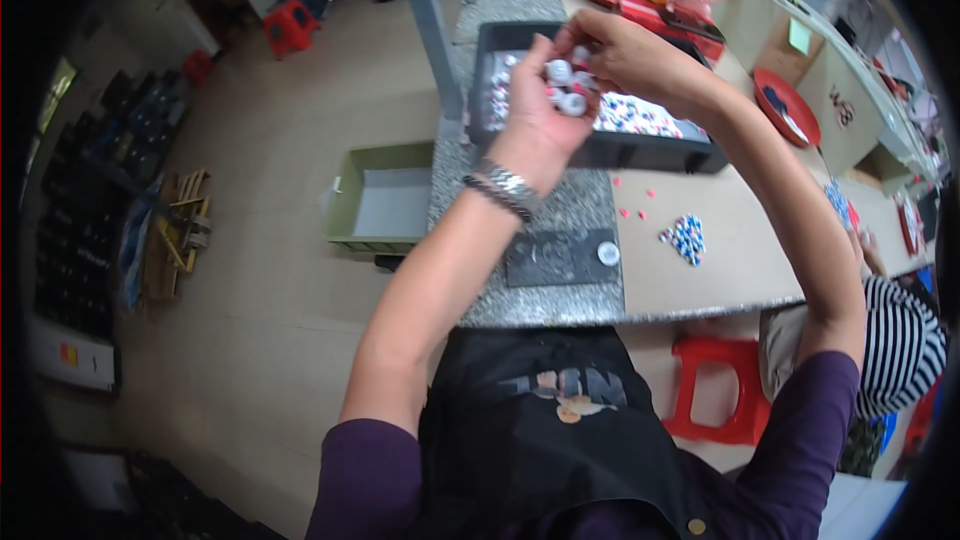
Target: The person assembles miniature figurines by dipping small components into adhesive and attaching them to the figurine pieces by hand, periodically sorting and arranging the figurines in a tray.
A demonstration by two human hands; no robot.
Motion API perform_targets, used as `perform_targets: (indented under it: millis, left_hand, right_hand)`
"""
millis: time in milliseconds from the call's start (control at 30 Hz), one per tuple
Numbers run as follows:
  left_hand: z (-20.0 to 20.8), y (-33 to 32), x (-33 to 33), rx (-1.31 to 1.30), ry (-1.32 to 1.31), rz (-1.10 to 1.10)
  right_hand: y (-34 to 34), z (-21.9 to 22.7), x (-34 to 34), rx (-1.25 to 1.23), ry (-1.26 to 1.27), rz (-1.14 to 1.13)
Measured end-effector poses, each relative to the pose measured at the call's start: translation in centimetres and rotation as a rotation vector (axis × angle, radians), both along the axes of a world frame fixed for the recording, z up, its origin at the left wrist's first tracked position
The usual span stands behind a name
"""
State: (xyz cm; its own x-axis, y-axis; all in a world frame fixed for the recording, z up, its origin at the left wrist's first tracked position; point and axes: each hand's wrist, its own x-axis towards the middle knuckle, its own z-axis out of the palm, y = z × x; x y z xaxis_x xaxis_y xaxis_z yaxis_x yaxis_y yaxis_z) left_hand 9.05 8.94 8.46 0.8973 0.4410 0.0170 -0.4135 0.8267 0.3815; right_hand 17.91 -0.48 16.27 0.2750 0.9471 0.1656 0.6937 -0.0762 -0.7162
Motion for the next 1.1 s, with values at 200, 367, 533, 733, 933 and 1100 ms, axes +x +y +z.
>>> perform_targets:
  millis: [200,367,533,733,933,1100]
  left_hand:
    - [-2.7,-1.1,-5.2,-0.119,0.066,-0.101]
    - [-4.5,-4.1,-9.3,-0.042,0.166,-0.132]
    - [-6.6,-6.4,-11.4,-0.025,0.305,-0.243]
    - [-8.6,-7.8,-11.3,0.04,0.276,-0.315]
    - [-10.4,-9.0,-12.2,-0.08,0.304,-0.434]
    - [-11.0,-9.5,-12.5,-0.103,0.332,-0.471]
  right_hand:
    - [-3.1,-2.6,-4.1,0.102,0.557,0.019]
    - [-5.7,-6.3,-5.5,0.211,0.709,0.032]
    - [-7.8,-9.8,-6.4,0.285,0.327,-0.013]
    - [-10.2,-11.3,-6.5,0.142,0.077,-0.001]
    - [-14.6,-14.5,-4.6,0.234,1.087,-0.07]
    - [-16.4,-16.3,-3.9,0.283,1.183,-0.17]
